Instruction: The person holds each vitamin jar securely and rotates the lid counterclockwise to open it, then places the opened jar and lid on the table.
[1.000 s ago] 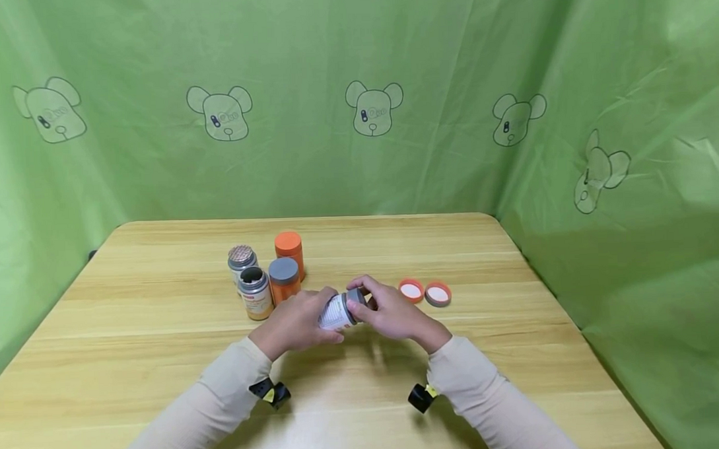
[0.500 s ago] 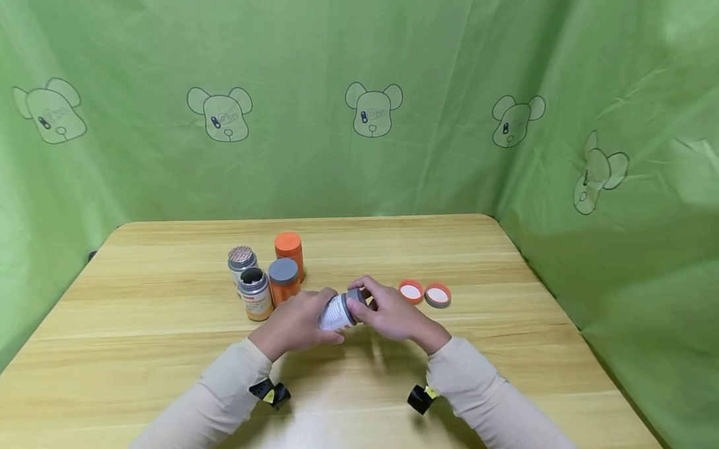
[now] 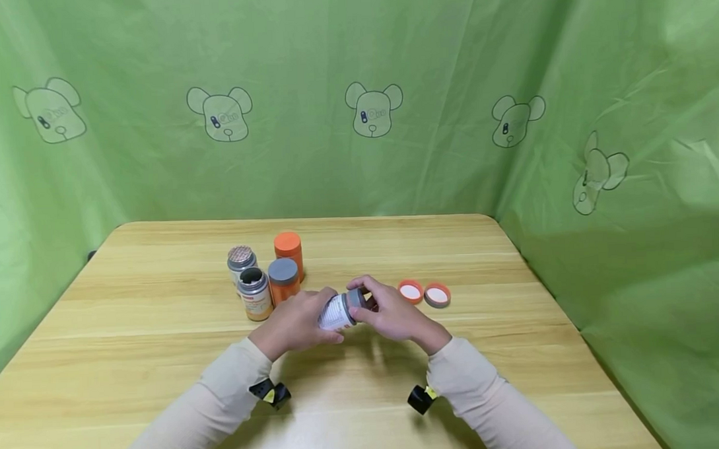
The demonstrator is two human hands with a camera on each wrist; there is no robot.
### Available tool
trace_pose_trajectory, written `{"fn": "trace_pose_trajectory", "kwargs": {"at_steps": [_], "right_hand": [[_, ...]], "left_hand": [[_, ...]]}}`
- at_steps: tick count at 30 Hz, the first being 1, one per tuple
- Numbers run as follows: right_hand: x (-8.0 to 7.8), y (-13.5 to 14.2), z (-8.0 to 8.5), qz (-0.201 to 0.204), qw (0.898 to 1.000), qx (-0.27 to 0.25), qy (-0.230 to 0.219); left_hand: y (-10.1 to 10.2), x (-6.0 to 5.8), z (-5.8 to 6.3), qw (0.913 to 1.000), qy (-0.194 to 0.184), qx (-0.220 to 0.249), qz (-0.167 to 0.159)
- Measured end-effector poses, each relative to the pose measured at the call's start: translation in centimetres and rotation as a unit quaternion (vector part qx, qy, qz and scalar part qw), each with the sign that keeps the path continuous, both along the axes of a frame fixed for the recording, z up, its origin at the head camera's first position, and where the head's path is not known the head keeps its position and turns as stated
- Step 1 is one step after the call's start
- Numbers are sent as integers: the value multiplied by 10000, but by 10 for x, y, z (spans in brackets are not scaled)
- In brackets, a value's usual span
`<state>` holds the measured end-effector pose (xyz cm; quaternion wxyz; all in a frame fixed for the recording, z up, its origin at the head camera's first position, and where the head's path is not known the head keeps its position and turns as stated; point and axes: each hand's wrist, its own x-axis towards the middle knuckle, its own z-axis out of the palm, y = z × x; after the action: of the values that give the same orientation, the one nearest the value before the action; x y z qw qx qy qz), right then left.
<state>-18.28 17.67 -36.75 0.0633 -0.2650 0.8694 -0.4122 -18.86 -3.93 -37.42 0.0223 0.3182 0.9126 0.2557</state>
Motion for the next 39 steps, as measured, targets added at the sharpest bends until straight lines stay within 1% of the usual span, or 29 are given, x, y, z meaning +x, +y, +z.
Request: {"fn": "trace_pose_trajectory", "kwargs": {"at_steps": [4, 8, 13, 16, 22, 28, 33, 39], "right_hand": [[0, 0, -1, 28, 10000, -5, 16], [0, 0, -2, -126, 9999, 116, 0], [0, -1, -2, -249, 9996, 97, -100], [0, -1, -1, -215, 9997, 39, -118], [1, 0, 0, -59, 10000, -32, 10], [0, 0, -1, -186, 9998, 29, -18], [1, 0, -1, -267, 9996, 26, -99], [1, 1, -1, -59, 9999, -35, 105]], "left_hand": [[0, 0, 0, 10000, 11, -11, -15], [0, 1, 1, 10000, 20, -13, -21], [1, 1, 2, 10000, -2, -16, -17], [1, 1, 2, 10000, -36, -19, -6], [0, 1, 2, 10000, -54, -27, 12], [1, 1, 2, 10000, 11, -26, -4], [1, 1, 3, 10000, -30, -35, -6], [1, 1, 3, 10000, -10, -95, 19]]}}
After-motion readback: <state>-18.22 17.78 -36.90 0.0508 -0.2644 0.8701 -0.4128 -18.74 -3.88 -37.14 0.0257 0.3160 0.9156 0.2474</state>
